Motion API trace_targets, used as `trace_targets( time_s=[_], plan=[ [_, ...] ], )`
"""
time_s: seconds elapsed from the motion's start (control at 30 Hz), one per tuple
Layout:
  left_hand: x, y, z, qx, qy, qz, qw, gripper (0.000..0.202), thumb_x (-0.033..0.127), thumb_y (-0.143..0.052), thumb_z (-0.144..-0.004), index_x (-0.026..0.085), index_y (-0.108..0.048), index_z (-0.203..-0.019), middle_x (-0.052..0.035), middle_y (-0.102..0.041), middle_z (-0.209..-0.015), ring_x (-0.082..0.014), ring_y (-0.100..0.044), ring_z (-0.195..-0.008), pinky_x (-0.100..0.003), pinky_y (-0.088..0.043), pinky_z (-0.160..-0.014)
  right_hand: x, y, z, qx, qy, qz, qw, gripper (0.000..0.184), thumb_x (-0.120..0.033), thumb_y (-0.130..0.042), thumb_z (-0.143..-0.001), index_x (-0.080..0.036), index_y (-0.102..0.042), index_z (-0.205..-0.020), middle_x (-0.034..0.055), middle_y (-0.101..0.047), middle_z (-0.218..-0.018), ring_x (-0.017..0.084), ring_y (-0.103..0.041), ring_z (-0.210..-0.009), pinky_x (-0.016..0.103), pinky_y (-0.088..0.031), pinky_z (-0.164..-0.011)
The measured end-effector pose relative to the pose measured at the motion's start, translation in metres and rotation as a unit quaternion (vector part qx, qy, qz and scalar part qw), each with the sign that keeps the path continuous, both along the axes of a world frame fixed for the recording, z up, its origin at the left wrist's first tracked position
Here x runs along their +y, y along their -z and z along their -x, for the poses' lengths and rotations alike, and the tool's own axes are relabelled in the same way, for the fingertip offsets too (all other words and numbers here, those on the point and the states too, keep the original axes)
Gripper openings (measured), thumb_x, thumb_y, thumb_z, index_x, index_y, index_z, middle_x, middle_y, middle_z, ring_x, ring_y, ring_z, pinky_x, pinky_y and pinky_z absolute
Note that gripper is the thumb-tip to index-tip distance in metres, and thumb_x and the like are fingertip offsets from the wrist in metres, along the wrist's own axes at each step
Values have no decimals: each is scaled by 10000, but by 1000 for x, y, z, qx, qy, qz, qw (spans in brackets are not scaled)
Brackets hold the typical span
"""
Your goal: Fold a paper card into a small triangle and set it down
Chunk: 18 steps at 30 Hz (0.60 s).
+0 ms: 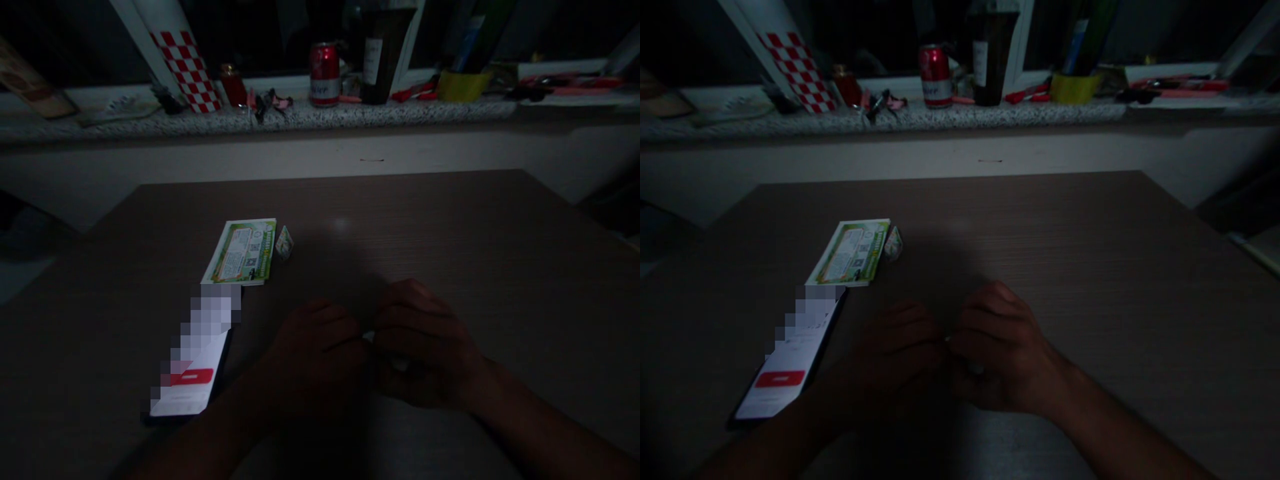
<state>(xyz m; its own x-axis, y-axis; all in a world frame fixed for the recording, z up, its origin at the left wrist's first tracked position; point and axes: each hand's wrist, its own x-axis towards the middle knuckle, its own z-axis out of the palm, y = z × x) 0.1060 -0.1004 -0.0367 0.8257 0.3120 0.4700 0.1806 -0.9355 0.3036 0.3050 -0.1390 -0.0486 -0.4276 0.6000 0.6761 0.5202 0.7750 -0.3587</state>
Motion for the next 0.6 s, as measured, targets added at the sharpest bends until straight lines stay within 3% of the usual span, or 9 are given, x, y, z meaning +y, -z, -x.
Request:
trace_targets(
  time_s=[0.23, 0.6],
  plan=[
    [6, 0, 6, -22, 11, 15, 1000, 126, 138, -504, -877, 142, -624, -838, -31, -619, -736, -149, -518, -686, -307, -409, -639, 0, -5, -10, 7, 19, 2, 1000, 121, -89, -632, -693, -186, -565, -719, 0, -584, -641, 168, -557, -680, 356, -466, -660],
    [10, -10, 15, -9, -9, 28, 1000, 111, 124, -533, -874, 146, -641, -860, -36, -641, -753, -148, -542, -701, -291, -429, -636, 4, -7, -28, 16, 37, 11, 999, 197, -48, -624, -655, -215, -559, -739, -7, -583, -648, 168, -567, -638, 368, -468, -652]
  ],
)
